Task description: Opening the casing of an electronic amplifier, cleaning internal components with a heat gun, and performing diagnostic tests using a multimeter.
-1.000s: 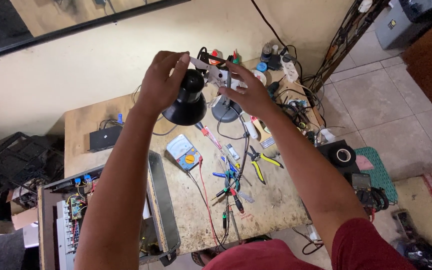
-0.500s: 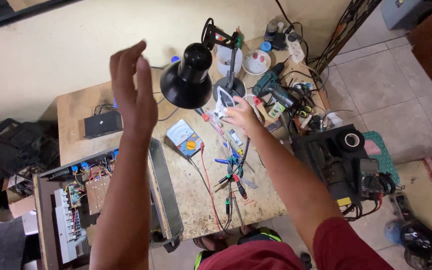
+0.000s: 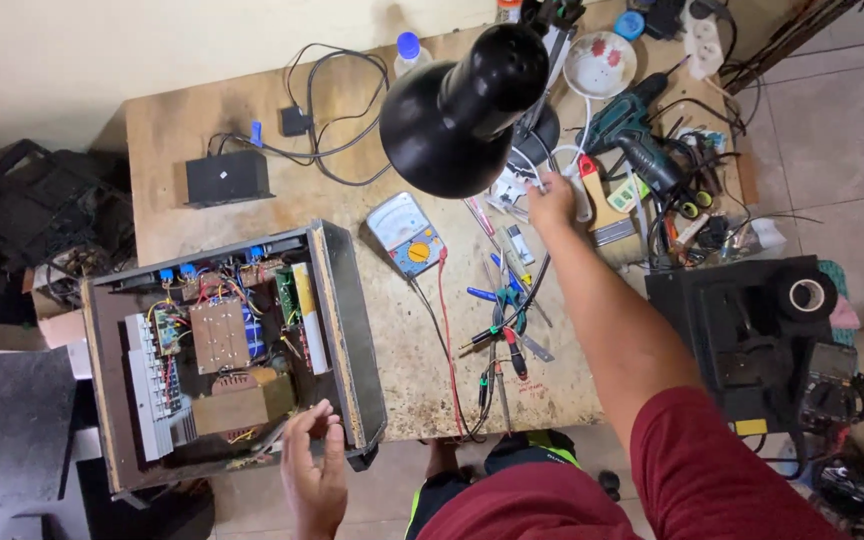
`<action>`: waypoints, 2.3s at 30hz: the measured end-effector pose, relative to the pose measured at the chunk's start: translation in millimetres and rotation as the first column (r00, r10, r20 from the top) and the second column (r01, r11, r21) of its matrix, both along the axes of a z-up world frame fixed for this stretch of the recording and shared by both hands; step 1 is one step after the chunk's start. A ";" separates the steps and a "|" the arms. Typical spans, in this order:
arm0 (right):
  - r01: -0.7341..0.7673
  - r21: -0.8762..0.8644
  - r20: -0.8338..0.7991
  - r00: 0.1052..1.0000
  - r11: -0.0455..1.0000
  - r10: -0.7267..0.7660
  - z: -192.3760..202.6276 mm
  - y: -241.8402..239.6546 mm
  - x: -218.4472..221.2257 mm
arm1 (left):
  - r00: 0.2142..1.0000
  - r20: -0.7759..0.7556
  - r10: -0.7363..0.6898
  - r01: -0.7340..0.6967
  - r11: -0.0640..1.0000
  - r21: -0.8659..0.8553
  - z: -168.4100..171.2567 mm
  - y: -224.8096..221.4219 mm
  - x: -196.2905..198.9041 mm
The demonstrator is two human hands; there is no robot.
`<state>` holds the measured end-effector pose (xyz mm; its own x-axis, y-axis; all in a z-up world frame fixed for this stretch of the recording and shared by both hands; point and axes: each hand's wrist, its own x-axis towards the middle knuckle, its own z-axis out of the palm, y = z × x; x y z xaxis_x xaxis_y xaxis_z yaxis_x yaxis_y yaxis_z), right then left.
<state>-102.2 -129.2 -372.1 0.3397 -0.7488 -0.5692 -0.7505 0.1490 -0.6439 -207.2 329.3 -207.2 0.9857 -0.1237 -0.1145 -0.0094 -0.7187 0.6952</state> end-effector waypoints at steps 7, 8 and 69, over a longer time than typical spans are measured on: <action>-0.046 -0.325 0.194 0.974 0.945 0.114 -37.8 -2.0 -25.2 | 0.958 -0.135 -0.254 0.240 0.964 -0.112 -14.9 -25.3 -6.1; -0.047 -0.420 0.243 0.956 0.906 0.162 -38.0 -3.8 -33.8 | 0.927 -0.154 -0.341 0.322 0.937 -0.136 -14.7 -34.3 -3.4; -0.214 0.465 0.554 0.828 0.859 -0.093 161.6 186.3 -305.7 | 0.493 0.024 -0.869 0.864 0.487 -0.131 -8.2 -156.9 -16.1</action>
